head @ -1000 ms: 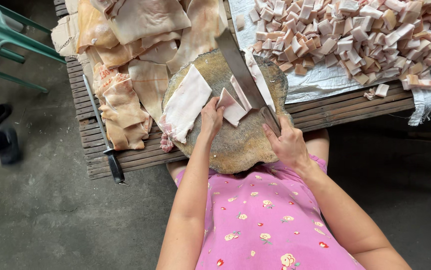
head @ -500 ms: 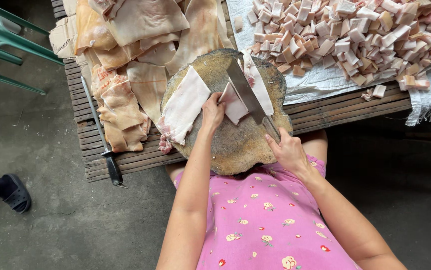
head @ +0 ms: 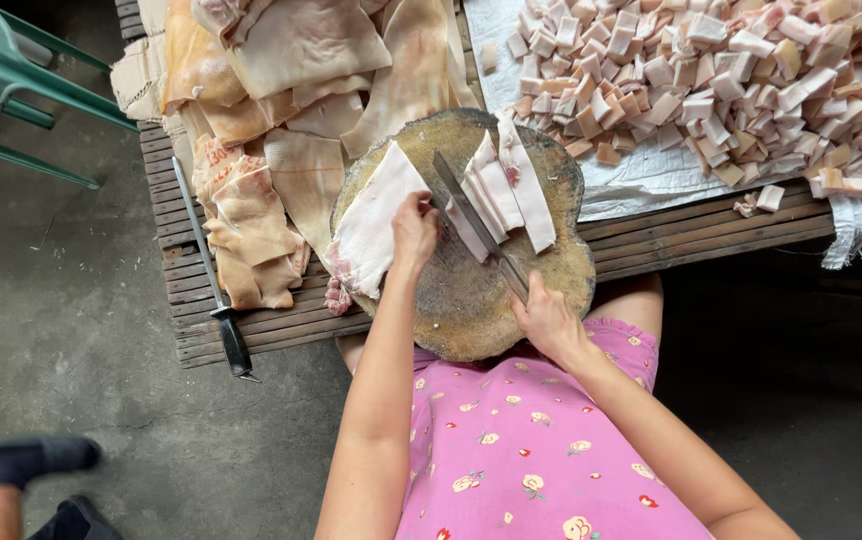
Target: The person cuts slabs of processed animal skin into small square pieces using a large knife on a wooden cutting board.
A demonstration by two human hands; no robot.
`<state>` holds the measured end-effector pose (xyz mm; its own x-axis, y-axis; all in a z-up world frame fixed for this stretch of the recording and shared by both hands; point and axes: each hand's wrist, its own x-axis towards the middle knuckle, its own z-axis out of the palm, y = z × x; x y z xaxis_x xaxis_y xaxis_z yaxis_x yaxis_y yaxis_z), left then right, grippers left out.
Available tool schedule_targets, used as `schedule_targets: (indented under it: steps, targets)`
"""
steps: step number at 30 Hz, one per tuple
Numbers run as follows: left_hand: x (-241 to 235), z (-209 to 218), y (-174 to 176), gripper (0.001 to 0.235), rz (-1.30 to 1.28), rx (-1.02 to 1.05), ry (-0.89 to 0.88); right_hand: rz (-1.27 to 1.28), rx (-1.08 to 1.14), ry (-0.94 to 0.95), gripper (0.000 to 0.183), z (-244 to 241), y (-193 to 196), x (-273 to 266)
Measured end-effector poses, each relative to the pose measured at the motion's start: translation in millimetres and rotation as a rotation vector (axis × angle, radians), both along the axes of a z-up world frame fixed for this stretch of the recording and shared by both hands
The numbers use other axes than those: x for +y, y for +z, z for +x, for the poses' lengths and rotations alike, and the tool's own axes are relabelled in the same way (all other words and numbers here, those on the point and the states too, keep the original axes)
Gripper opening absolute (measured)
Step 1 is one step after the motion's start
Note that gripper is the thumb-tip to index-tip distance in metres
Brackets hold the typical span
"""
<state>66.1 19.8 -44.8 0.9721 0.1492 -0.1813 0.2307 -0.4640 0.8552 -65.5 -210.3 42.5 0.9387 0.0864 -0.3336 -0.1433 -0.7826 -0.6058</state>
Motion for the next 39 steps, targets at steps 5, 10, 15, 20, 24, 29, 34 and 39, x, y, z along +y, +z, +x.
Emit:
schedule_targets:
  steps: [5,10,15,20,24,29,34,39]
  targets:
    - [-23.3,-0.9,-21.5,0.032,0.189,-0.076,-0.117,-0.03,0.137,-0.042,0.038,14.0,6.3,2.9]
    - [-30.0,-15.8,-16.2,0.03,0.215,-0.055,-0.176,-0.022,0.067,-0.025,0.041,55.5,8.1,18.4]
    - [-11.0,-33.3,2.1,0.035,0.048,0.02,-0.128,0.116,0.233,-0.074,0.045,59.6,39.7,2.1]
    - [35.6,-42.1,51.0,0.027,-0.155,0.328,-0.009,0.082,-0.01,-0.124,0.041,23.8,42.4,-47.7]
    - [46.3,-40.2,95.8,0.026,-0.157,0.242,-0.007,-0.127,-0.1,-0.144,0.036,22.8,16.4,-67.8]
    - [61.7,-41.2,131.6,0.027,-0.087,0.126,0.0,-0.047,0.071,-0.115,0.035,-4.9,-8.6,-28.1]
    - [61.7,-37.8,164.0,0.027,-0.055,0.043,0.048,0.097,0.11,-0.068,0.038,-15.5,2.5,-1.4]
    - [27.7,-19.6,160.6,0.025,-0.192,0.096,0.014,0.198,0.008,-0.217,0.043,-20.4,12.4,-26.8]
